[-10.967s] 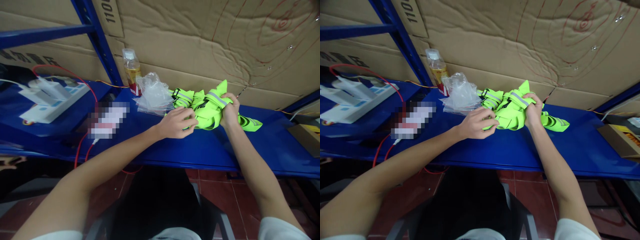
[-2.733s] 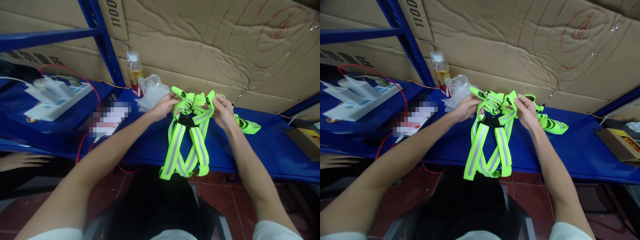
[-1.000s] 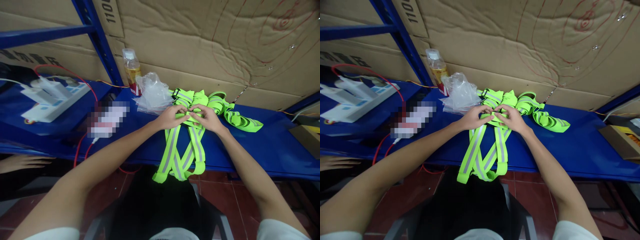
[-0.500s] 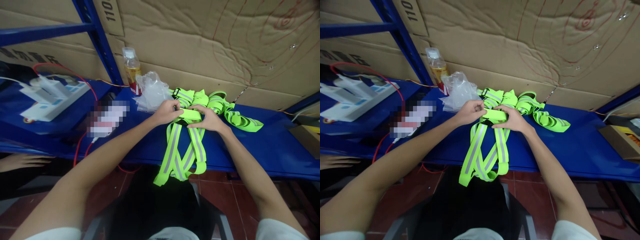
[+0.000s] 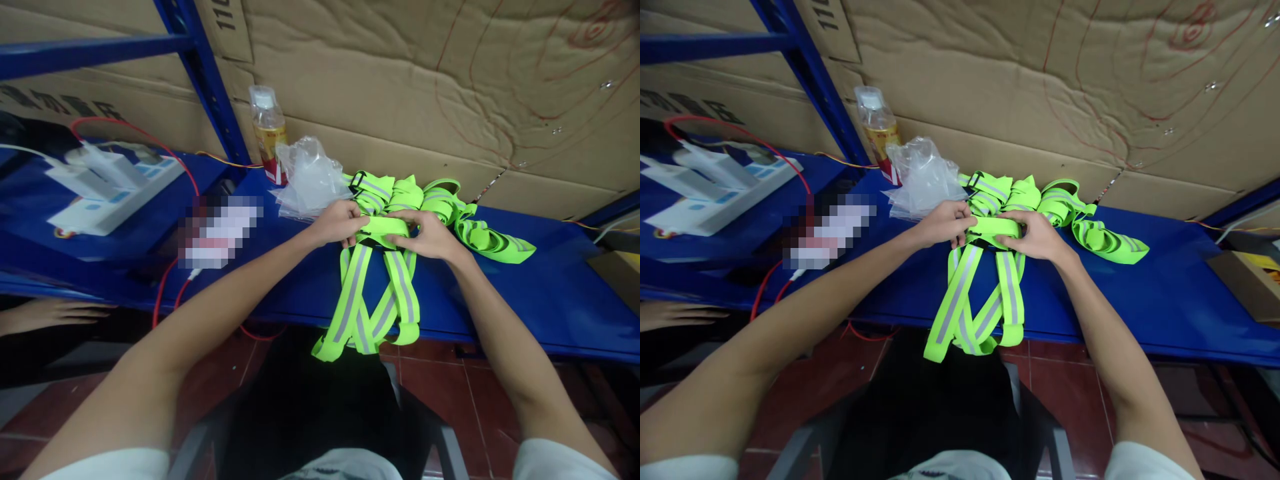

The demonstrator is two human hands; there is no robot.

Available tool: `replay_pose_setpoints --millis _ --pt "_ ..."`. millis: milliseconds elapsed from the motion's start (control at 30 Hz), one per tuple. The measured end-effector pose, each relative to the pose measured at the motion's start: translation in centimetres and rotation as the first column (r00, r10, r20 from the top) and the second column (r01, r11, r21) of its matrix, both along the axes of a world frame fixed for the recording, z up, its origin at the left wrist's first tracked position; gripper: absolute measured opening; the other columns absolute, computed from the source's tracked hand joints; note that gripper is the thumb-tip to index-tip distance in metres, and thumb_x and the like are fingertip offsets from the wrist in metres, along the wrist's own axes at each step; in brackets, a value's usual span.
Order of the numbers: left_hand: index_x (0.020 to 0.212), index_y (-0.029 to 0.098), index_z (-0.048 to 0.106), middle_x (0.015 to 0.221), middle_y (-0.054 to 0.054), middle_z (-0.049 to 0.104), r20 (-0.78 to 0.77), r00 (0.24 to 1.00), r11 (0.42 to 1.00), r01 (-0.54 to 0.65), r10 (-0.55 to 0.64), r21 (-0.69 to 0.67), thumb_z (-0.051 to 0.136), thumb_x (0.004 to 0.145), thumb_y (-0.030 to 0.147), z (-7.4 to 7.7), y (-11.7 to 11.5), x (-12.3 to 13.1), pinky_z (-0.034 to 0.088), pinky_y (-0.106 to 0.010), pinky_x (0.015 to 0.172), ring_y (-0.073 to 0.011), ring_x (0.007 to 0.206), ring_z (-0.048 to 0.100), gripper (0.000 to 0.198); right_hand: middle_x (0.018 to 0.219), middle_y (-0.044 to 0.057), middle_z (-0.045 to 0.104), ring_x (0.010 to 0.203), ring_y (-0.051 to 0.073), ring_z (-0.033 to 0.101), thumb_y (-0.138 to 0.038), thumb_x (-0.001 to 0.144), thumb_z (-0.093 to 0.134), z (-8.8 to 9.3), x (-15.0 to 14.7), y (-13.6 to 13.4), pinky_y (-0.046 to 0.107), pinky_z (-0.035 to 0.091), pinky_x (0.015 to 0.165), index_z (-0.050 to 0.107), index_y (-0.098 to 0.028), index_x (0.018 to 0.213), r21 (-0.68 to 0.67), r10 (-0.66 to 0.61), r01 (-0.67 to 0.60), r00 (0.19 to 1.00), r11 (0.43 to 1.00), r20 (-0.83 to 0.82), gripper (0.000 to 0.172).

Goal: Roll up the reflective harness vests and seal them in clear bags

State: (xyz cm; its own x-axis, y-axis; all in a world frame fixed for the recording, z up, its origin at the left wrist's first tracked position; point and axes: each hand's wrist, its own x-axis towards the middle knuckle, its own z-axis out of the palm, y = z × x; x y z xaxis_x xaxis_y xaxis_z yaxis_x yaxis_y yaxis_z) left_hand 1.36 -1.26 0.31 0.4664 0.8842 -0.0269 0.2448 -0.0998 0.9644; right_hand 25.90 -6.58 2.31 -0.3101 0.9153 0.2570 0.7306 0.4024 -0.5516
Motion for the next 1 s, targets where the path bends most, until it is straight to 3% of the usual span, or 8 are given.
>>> replay_pose_setpoints --millis 167,300,400,500,667,767,900,1000 --pt "0.072 0.02 0.056 0.055 -0.003 0.062 0.011 1.0 0.999 0.023 -0.022 -0.031 0.082 0.085 0.035 -0.2 0.2 0.1 0.053 -0.033 0.049 -0.019 0.049 0.065 0.033 0.099 0.004 0.08 0.085 0.026 0.07 -0.026 0.073 0.077 -0.1 0.9 0.5 0.037 0.054 0.072 0.082 -0.02 0.109 -0.13 0.029 -0.03 0.999 0.991 -0.013 0.037" --pt "0.072 0.02 0.056 0.052 -0.002 0.062 -0.026 0.999 0.999 0.028 -0.029 -0.029 0.079 0.088 0.03 0.1 -0.2 0.2 0.05 -0.029 0.046 -0.0164 0.046 0.063 0.029 0.102 0.007 0.077 0.09 0.028 0.069 -0.024 0.068 0.074 -0.2 1.0 0.5 0.04 0.055 0.078 0.078 -0.02 0.105 -0.072 -0.018 0.021 0.998 0.997 0.052 0.038" --pt "0.074 0.02 0.054 0.054 0.0 0.062 -0.131 0.99 0.998 0.042 -0.048 -0.05 0.073 0.092 0.028 0.6 -0.4 0.1 0.047 -0.025 0.043 -0.0131 0.043 0.06 0.026 0.105 0.01 0.075 0.09 0.028 0.068 -0.026 0.068 0.074 0.0 0.7 0.1 0.041 0.054 0.082 0.078 -0.019 0.111 0.004 -0.101 0.102 0.98 0.995 0.168 0.044" --pt "0.077 0.02 0.053 0.069 -0.001 0.067 -0.19 0.979 0.997 0.065 -0.073 -0.051 0.069 0.094 0.026 1.0 -0.6 -0.2 0.043 -0.024 0.04 -0.0111 0.044 0.062 0.024 0.103 0.01 0.072 0.088 0.028 0.068 -0.034 0.074 0.075 0.4 0.1 -0.6 0.04 0.053 0.08 0.079 -0.018 0.118 0.063 -0.186 0.175 0.941 0.983 0.283 0.047" --pt "0.079 0.02 0.053 0.082 -0.004 0.071 -0.231 0.966 0.993 0.113 -0.118 -0.034 0.066 0.096 0.027 1.1 -0.6 -0.5 0.039 -0.025 0.038 -0.0112 0.044 0.063 0.022 0.078 0.007 0.071 0.073 0.028 0.065 -0.046 0.086 0.069 0.7 -0.2 -1.1 0.037 0.045 0.068 0.078 -0.02 0.115 -0.04 -0.282 0.331 0.857 0.943 0.431 0.041" --pt "0.081 0.02 0.053 0.075 -0.002 0.07 -0.276 0.949 0.986 0.166 -0.154 0.021 0.063 0.099 0.031 0.9 -0.6 -0.6 0.036 -0.025 0.039 -0.0096 0.039 0.057 0.023 0.079 0.007 0.073 0.076 0.028 0.067 -0.039 0.09 0.061 0.2 0.1 -0.6 0.036 0.046 0.071 0.074 -0.019 0.107 -0.135 -0.179 0.236 0.923 0.962 0.339 0.029" --pt "0.105 0.021 0.057 0.061 0.005 0.061 -0.282 0.951 0.986 0.153 -0.126 0.074 0.06 0.103 0.03 0.4 -0.3 -0.5 0.034 -0.024 0.039 -0.0099 0.036 0.05 0.01 0.087 0.005 0.073 0.079 0.025 0.065 -0.028 0.082 0.059 -0.5 0.3 0.0 0.034 0.047 0.071 0.067 -0.021 0.103 -0.086 -0.118 0.131 0.983 0.988 0.139 0.023" --pt "0.132 0.02 0.056 0.059 0.007 0.059 -0.281 0.951 0.983 0.159 -0.129 0.087 0.061 0.104 0.033 0.1 -0.1 -0.7 0.036 -0.024 0.041 -0.0109 0.036 0.05 0.031 0.082 0.002 0.069 0.074 0.023 0.059 -0.026 0.078 0.061 -0.8 0.4 0.2 0.034 0.044 0.067 0.063 -0.023 0.099 -0.051 -0.131 0.135 0.989 0.99 0.076 0.022"
